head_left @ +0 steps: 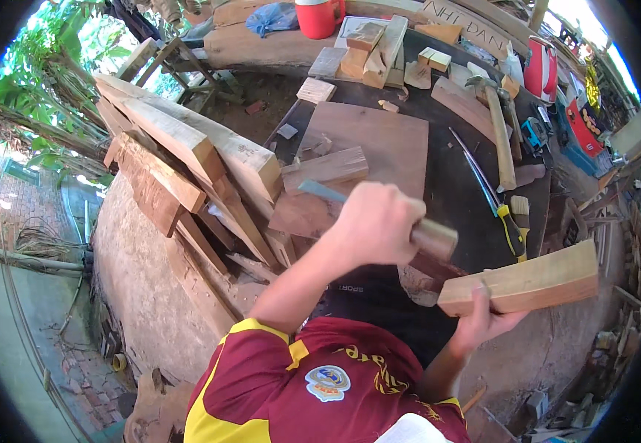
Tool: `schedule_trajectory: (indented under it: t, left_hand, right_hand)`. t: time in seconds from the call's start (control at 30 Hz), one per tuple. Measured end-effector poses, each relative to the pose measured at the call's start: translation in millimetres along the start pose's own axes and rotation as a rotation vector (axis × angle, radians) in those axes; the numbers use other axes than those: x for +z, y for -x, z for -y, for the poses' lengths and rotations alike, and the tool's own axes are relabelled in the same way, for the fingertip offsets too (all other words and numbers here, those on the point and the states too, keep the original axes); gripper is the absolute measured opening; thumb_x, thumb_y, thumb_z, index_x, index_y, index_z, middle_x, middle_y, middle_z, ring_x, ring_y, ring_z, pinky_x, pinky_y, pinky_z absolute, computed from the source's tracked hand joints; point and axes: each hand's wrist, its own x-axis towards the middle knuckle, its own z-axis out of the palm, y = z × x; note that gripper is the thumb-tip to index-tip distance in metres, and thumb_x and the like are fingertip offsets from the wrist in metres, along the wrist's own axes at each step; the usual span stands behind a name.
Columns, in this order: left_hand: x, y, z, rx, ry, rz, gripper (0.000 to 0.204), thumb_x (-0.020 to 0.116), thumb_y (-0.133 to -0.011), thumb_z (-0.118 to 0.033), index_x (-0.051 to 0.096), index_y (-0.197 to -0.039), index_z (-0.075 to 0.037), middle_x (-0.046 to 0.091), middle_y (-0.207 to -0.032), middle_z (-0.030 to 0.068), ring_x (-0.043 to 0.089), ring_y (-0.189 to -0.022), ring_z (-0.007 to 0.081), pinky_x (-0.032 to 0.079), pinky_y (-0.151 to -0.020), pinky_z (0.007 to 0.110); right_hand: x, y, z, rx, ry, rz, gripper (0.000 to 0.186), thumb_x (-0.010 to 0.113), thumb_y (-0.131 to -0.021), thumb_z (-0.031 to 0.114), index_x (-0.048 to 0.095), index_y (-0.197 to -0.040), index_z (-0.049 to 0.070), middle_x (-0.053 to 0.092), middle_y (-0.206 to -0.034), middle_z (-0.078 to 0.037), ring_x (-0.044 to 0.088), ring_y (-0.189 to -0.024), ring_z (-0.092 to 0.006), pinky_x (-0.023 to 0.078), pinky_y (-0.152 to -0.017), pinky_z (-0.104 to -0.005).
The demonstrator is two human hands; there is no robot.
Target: The person uses a chisel and a wooden mallet to carve a small rectangular block of wood on a workbench. They repeatedly strike the chisel to remove material, occasionally pausing to inspect the carved surface. The task continues throughout the clip with consistent hand-tool coordination.
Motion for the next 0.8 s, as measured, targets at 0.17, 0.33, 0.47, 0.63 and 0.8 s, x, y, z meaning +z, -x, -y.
schedule_trajectory:
  t: [0.17, 0.33, 0.47, 0.63, 0.8]
  left_hand:
    - [-4.6, 12.9, -11.0, -0.052, 0.046, 0.045, 0.021, 0.071, -0.06, -0.016, 0.061, -0.075, -0.006, 0.065, -0.077, 0.0152, 0.064, -0.072, 0.0351, 0.051, -0.063, 0.043]
    - [-2.5, 5.9, 4.9, -0.236, -0.135, -0.178, 0.042, 0.071, -0.065, -0.017, 0.063, -0.103, -0.003, 0.063, -0.107, 0.0235, 0.066, -0.083, 0.0358, 0.055, -0.072, 0.043]
    - [4.4, 13.6, 33.4, -0.432, -0.236, -0.13, 0.052, 0.072, -0.067, -0.016, 0.065, -0.117, -0.005, 0.063, -0.115, 0.0231, 0.067, -0.089, 0.0352, 0.055, -0.077, 0.04]
    - [4.4, 32.2, 17.0, -0.454, -0.216, -0.224, 0.046, 0.071, -0.066, -0.015, 0.071, -0.111, -0.01, 0.07, -0.082, 0.0142, 0.068, -0.073, 0.0322, 0.054, -0.069, 0.039]
    - [7.0, 45.5, 16.7, -0.462, -0.194, -0.324, 0.044, 0.071, -0.065, -0.013, 0.071, -0.109, -0.01, 0.07, -0.08, 0.0138, 0.067, -0.071, 0.0318, 0.054, -0.067, 0.038]
  right_hand:
    - [-27.3, 28.0, -28.0, 0.024, -0.008, 0.046, 0.087, 0.066, -0.068, -0.006, 0.024, -0.144, -0.004, 0.044, -0.131, -0.022, 0.055, -0.111, -0.0312, 0.047, -0.097, -0.0448]
    - [-54.5, 41.3, -38.7, 0.03, 0.169, 0.104, 0.086, 0.069, -0.067, 0.001, 0.027, -0.142, -0.006, 0.044, -0.131, -0.022, 0.051, -0.116, -0.0328, 0.043, -0.101, -0.0453]
    - [-68.6, 51.3, -45.2, 0.078, 0.287, 0.031, 0.084, 0.07, -0.067, 0.004, 0.029, -0.14, -0.007, 0.044, -0.13, -0.022, 0.048, -0.12, -0.0335, 0.04, -0.103, -0.0454]
    - [-74.8, 49.9, -46.8, 0.142, 0.246, -0.006, 0.086, 0.071, -0.067, 0.004, 0.029, -0.141, -0.007, 0.043, -0.132, -0.023, 0.047, -0.122, -0.0332, 0.04, -0.103, -0.0447]
    - [-78.7, 47.6, -48.9, 0.16, 0.201, 0.012, 0.088, 0.073, -0.067, 0.005, 0.028, -0.142, -0.007, 0.042, -0.134, -0.023, 0.046, -0.122, -0.0335, 0.04, -0.103, -0.0455]
